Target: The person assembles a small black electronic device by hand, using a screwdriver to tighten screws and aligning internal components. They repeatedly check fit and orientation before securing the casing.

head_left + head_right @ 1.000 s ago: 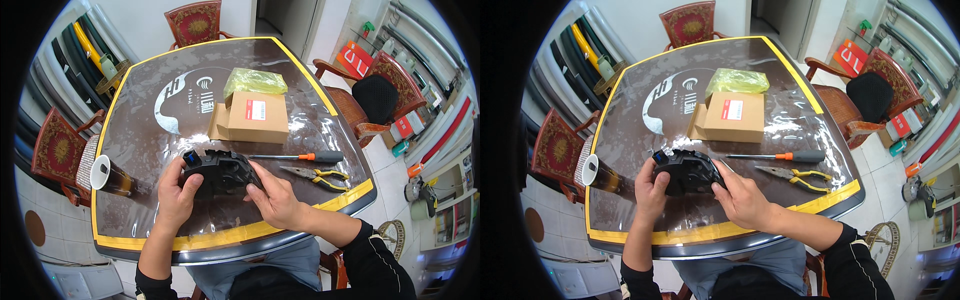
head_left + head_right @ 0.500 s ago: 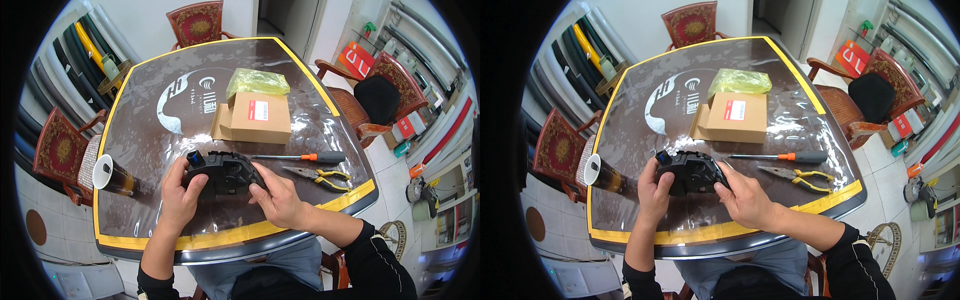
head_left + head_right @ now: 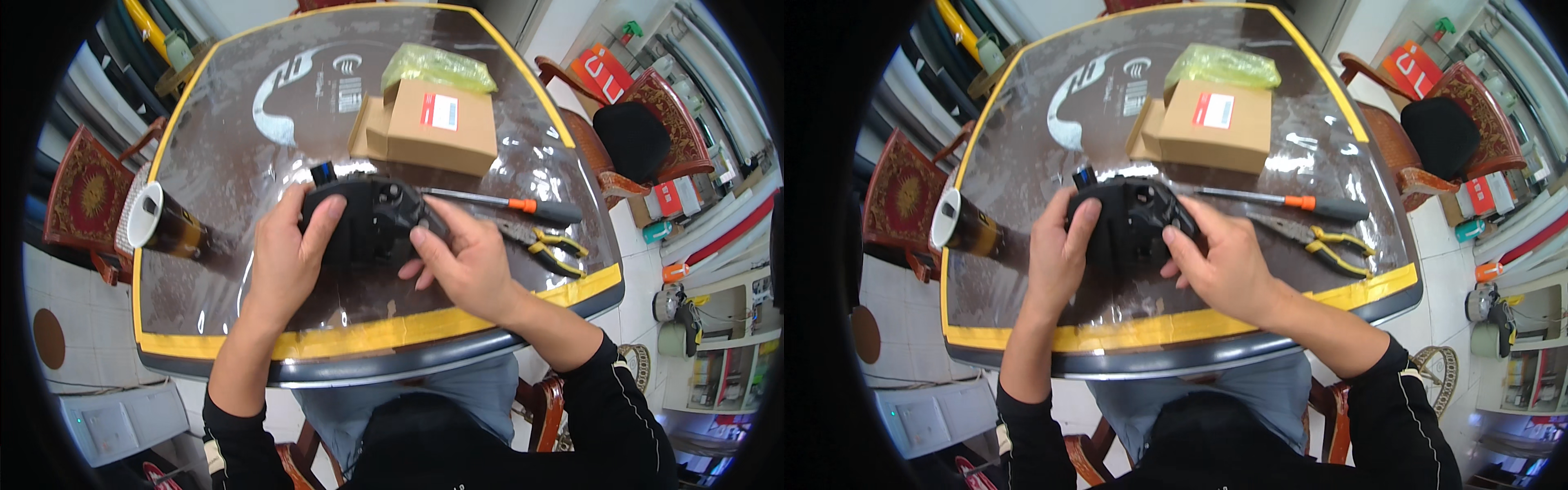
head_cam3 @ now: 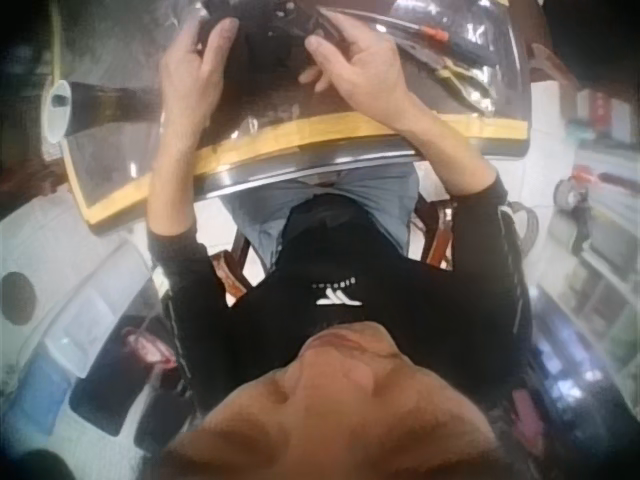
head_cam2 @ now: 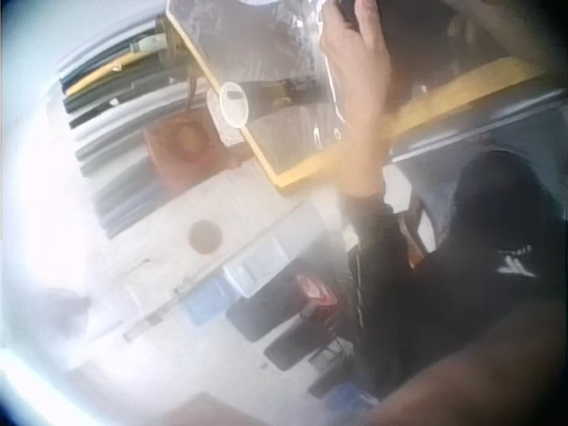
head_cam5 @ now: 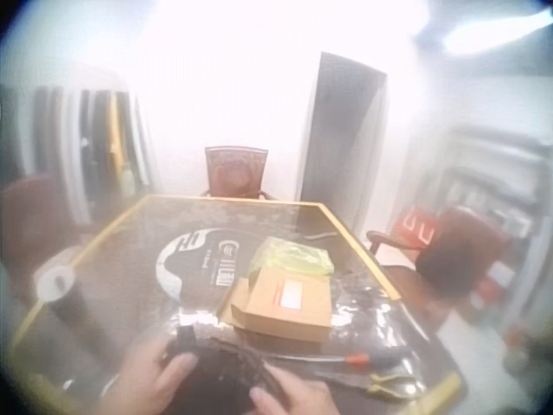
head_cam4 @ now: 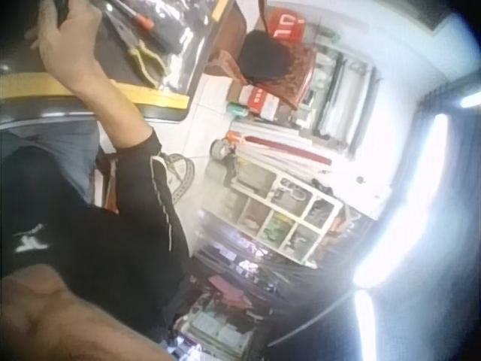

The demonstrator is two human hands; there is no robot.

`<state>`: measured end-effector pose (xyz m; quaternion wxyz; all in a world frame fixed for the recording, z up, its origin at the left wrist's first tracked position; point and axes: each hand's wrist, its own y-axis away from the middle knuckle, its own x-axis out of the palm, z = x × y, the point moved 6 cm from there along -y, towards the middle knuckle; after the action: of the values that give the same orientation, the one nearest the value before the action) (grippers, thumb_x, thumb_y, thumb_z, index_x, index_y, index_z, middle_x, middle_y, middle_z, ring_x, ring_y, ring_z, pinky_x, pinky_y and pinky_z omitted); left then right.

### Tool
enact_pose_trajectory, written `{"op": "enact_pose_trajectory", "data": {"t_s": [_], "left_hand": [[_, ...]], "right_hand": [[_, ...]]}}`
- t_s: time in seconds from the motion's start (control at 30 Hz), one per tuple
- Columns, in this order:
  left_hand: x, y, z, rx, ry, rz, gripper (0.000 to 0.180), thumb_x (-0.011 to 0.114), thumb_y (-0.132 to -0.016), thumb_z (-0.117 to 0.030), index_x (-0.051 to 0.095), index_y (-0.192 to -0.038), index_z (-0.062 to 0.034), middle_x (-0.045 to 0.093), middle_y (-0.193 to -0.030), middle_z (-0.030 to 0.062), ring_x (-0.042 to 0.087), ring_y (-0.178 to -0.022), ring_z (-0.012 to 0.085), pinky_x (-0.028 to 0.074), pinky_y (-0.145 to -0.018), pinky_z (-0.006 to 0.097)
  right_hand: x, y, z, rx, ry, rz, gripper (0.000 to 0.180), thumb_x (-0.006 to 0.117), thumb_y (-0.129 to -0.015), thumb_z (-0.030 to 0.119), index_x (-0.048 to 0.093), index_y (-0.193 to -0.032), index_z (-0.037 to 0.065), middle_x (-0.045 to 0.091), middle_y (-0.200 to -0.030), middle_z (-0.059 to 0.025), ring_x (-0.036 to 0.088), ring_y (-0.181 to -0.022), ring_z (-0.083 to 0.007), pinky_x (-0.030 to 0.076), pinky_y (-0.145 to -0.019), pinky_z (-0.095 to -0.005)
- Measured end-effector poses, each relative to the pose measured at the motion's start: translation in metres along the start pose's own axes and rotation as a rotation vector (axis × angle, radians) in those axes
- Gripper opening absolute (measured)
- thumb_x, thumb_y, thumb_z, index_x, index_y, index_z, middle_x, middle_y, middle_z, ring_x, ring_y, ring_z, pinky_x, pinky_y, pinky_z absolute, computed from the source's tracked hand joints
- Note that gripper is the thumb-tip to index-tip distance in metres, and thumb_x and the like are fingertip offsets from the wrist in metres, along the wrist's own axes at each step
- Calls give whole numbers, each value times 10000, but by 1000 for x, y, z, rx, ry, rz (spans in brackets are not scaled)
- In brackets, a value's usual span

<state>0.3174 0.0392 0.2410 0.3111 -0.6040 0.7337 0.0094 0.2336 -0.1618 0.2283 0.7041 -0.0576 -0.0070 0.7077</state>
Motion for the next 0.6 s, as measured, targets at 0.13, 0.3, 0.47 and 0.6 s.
{"op": "enact_pose_trajectory", "data": {"t_s": [0.13,0.3,0.47,0.6], "left_hand": [[1,1,2,-33,-32,23,400,687,-1030,-374,674,-1056,25,681,-835,239,666,-755,392,523,-721,404],[1,0,8,-38,-33,8,510,693,-1014,-482,689,-1006,28,671,-799,191,657,-716,282,519,-692,365],[2,1,7,-36,-33,5,573,667,-1015,-549,694,-1001,22,668,-784,156,637,-702,233,521,-687,339],[1,2,2,-13,-77,-31,558,668,-1020,-534,691,-1000,22,655,-772,149,632,-705,223,518,-688,336]], "right_hand": [[-1,-4,-5,69,-51,4,402,592,-1081,93,529,-1426,-104,721,-1074,-135,754,-740,-187,587,-568,-237],[-2,-6,-5,16,-22,25,417,611,-1084,129,553,-1419,-113,747,-1081,-158,759,-715,-180,572,-547,-211],[-2,-6,-4,-17,55,28,420,606,-1092,150,555,-1416,-113,752,-1091,-160,763,-714,-168,578,-554,-203],[-2,-7,-6,1,-10,26,420,601,-1093,162,558,-1406,-115,751,-1078,-162,762,-713,-173,584,-551,-208]]}}
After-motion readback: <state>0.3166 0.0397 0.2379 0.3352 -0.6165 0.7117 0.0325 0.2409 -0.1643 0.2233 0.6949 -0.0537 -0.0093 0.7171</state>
